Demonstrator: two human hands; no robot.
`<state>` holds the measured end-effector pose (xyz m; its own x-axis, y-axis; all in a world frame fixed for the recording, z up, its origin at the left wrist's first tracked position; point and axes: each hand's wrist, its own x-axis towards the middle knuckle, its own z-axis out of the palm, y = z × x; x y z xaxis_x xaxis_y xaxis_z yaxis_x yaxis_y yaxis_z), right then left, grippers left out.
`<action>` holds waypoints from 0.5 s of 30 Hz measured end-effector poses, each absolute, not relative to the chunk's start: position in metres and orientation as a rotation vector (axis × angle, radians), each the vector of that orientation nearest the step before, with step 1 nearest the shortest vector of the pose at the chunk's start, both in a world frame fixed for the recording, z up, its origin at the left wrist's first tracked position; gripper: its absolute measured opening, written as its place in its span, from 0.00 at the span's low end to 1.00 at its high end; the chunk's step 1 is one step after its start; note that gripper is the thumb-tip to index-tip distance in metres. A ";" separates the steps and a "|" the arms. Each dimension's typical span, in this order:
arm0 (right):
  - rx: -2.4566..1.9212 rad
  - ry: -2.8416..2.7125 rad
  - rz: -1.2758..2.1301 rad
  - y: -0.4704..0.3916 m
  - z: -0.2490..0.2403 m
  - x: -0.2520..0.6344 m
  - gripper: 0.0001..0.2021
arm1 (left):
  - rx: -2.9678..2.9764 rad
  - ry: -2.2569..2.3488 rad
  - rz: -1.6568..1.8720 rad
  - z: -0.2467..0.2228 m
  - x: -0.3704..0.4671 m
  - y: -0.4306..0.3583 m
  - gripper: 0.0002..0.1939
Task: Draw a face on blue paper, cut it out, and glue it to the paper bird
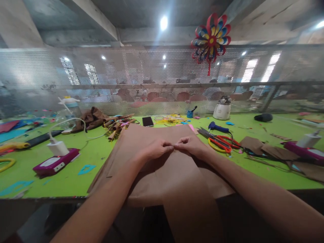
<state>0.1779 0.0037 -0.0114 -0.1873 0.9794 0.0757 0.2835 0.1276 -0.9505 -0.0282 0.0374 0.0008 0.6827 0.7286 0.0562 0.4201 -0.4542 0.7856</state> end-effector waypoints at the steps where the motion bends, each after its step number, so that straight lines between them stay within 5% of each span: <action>1: -1.252 -1.601 1.110 0.003 -0.011 0.177 0.17 | 2.100 0.886 0.508 0.000 -0.028 0.037 0.16; 15: -1.196 -1.617 1.089 0.012 -0.019 0.190 0.18 | 2.024 0.917 0.567 -0.001 -0.026 0.031 0.22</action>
